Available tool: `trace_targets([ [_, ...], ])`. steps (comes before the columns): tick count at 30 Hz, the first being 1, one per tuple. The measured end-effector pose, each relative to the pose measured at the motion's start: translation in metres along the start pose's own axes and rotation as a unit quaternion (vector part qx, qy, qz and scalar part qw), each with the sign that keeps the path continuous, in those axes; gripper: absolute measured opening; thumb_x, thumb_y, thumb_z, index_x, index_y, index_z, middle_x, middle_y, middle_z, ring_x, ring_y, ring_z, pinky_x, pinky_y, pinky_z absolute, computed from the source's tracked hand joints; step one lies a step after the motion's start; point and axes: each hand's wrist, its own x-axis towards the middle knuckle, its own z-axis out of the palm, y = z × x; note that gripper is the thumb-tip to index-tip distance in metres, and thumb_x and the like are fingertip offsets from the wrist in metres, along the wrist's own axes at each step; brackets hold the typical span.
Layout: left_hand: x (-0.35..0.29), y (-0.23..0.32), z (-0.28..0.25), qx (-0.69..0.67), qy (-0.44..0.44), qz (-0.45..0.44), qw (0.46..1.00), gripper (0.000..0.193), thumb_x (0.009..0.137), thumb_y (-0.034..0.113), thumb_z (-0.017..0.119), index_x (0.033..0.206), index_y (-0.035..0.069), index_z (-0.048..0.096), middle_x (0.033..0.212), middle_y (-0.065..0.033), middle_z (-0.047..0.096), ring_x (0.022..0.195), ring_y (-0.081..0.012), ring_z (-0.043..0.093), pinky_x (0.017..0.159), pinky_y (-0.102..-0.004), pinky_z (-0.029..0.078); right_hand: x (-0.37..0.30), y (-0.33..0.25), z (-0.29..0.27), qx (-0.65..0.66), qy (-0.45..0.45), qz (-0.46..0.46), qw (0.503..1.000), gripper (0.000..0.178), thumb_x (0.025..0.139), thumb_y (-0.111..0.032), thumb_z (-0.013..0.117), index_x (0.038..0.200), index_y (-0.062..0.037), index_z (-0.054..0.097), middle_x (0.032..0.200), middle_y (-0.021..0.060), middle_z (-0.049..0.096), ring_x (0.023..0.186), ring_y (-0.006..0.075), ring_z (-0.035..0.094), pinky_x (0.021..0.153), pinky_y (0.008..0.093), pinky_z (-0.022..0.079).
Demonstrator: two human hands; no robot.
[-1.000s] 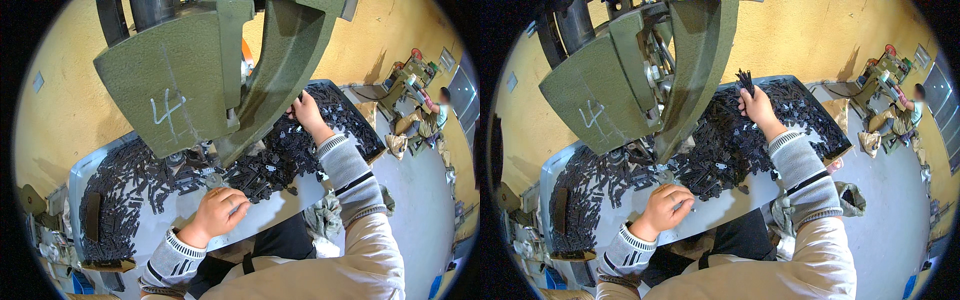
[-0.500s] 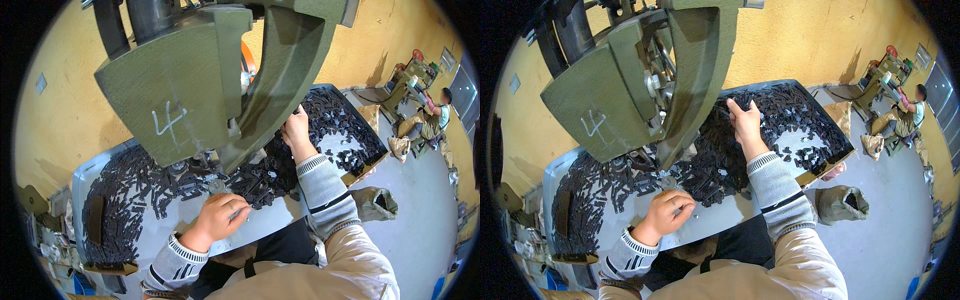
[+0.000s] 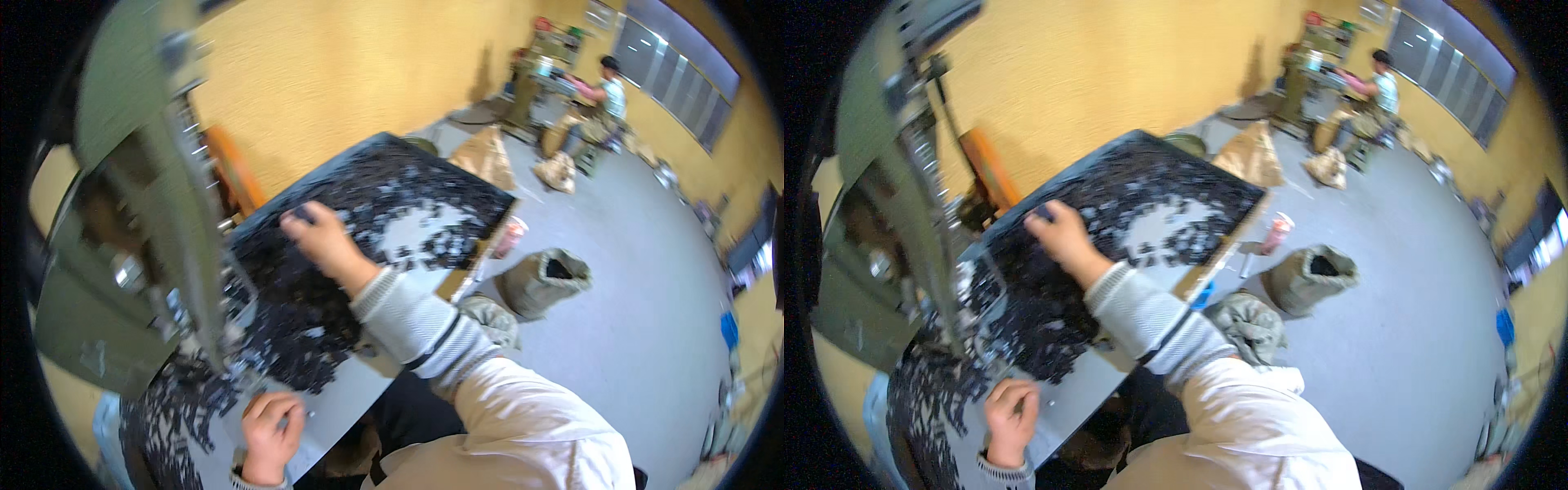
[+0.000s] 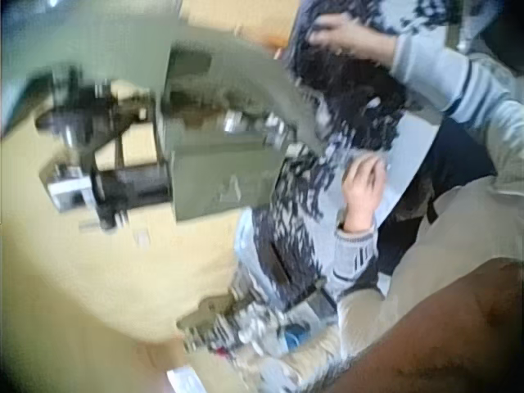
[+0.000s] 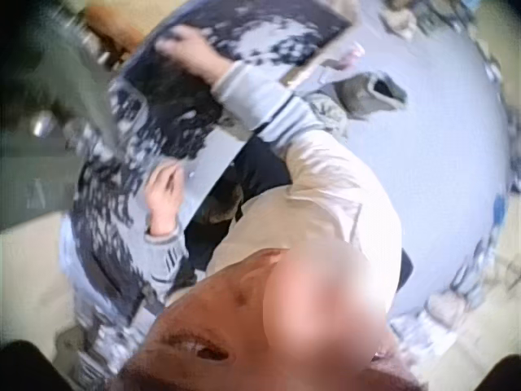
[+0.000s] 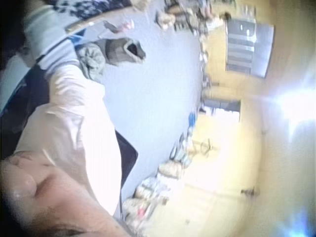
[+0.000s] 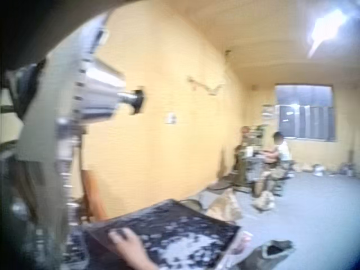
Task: The person repeatedly picks small black metal hardware pieces from a pile on the table, places them into a press machine, and removes the processed pieces. The person continues this cycle throughout the clip, handling the parts one at a time.
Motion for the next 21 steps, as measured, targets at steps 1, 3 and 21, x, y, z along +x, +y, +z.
trace_targets([
  [1,-0.001,0.003,0.001,0.003,0.004,-0.018,1.0,0.004,0.078,-0.001,0.067,0.081,0.002,0.066,0.081,-0.0114,0.068,0.07,-0.0277,0.065,0.065,-0.0346,0.052,0.003,-0.001,0.005,-0.015,0.012,-0.047,0.999,0.015,0.087,-0.014,0.068,0.098,-0.0033,0.065,0.076,0.0004,0.06,0.063,0.0084,0.05,0.057,0.0244,0.041],
  [3,0.0,0.005,0.002,0.016,-0.001,0.0,1.0,0.003,0.081,-0.002,0.066,0.082,0.0,0.065,0.082,-0.0127,0.067,0.071,-0.0257,0.065,0.064,-0.0331,0.052,0.001,-0.003,0.002,0.071,-0.019,0.002,0.997,0.012,0.086,-0.012,0.065,0.091,-0.0013,0.063,0.071,0.0046,0.062,0.06,0.0109,0.052,0.056,0.0282,0.043],
  [21,0.001,-0.001,0.0,-0.004,-0.002,0.024,1.0,0.012,0.077,0.004,0.075,0.085,0.006,0.066,0.083,-0.0069,0.069,0.07,-0.0239,0.066,0.062,-0.033,0.052,-0.015,-0.019,0.002,0.163,-0.088,0.019,0.983,0.028,0.085,0.002,0.065,0.113,-0.0016,0.064,0.093,0.0097,0.07,0.055,0.0048,0.049,0.046,0.0178,0.034],
])
